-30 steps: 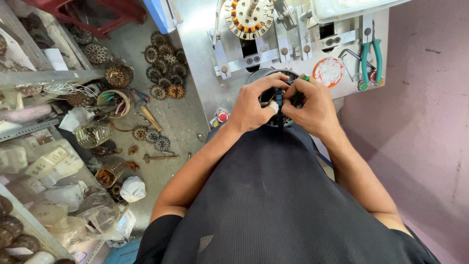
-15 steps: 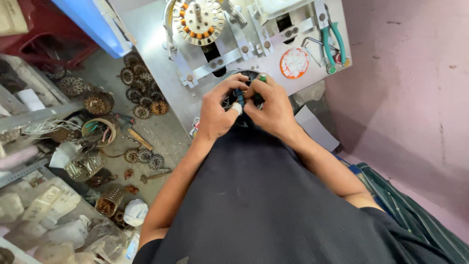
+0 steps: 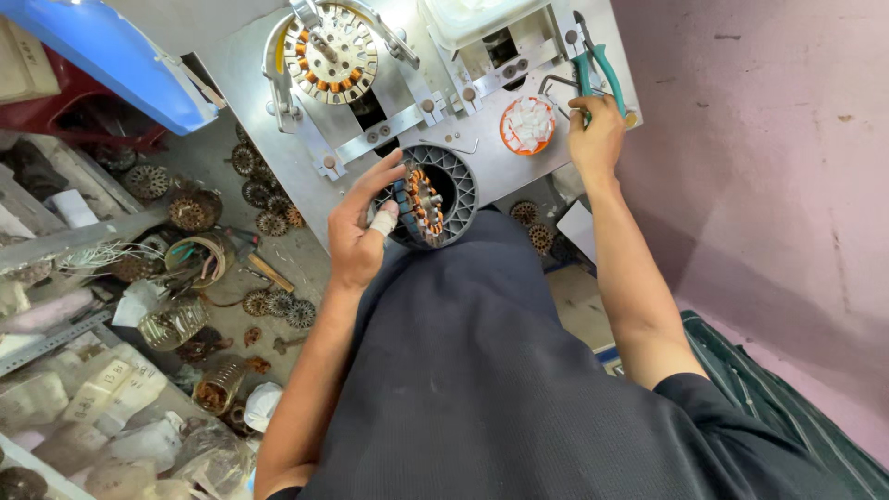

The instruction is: The person inserts insulation strips into the slots of a motor stator using a screwdriver.

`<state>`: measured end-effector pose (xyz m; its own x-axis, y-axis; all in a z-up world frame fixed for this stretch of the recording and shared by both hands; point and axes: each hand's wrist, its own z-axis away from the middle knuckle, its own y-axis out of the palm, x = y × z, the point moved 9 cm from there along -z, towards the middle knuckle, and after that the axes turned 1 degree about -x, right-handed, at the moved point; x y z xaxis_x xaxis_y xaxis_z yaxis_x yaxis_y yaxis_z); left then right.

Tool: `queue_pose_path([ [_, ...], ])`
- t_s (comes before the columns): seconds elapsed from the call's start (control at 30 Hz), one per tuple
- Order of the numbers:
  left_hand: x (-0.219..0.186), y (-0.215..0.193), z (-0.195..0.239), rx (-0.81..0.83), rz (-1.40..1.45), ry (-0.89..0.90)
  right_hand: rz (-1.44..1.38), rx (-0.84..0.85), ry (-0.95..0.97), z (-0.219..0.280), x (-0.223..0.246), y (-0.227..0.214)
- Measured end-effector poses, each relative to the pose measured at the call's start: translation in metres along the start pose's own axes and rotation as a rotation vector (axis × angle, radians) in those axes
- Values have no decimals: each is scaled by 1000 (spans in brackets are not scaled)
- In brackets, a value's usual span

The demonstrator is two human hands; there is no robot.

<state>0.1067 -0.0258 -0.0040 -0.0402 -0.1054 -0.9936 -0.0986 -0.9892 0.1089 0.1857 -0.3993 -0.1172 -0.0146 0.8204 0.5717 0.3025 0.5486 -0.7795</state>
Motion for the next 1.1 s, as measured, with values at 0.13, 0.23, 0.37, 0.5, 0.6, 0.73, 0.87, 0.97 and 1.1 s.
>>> queue_pose_path([
  [0.13, -17, -3, 13, -128, -150, 20, 34, 171, 10, -3, -35, 34],
  [0.23, -27, -3, 23, -206, -194, 10, 99, 267, -46, -6, -34, 45],
  [0.37, -30, -1, 40, -296, -198, -6, 116, 338, -61, -9, -33, 51],
  [0.5, -34, 8, 47, -313, -244, 76, 62, 355, -41, -8, -38, 51],
  [0.6, -28, 9, 48, -340, -221, -8, 9, 350, -18, -5, -41, 48],
  [0.73, -37, 10, 38, -309, -286, -1, 38, 317, -34, -4, -41, 45],
  [0.87, -60, 10, 25, -226, -411, 158, 84, 296, -31, 6, -46, 41],
  [0.97, -73, 6, 22, -202, -475, 210, 88, 248, -39, 8, -49, 40],
  [1.1, -85, 2, 24, -179, -503, 258, 140, 220, -70, 14, -49, 42],
])
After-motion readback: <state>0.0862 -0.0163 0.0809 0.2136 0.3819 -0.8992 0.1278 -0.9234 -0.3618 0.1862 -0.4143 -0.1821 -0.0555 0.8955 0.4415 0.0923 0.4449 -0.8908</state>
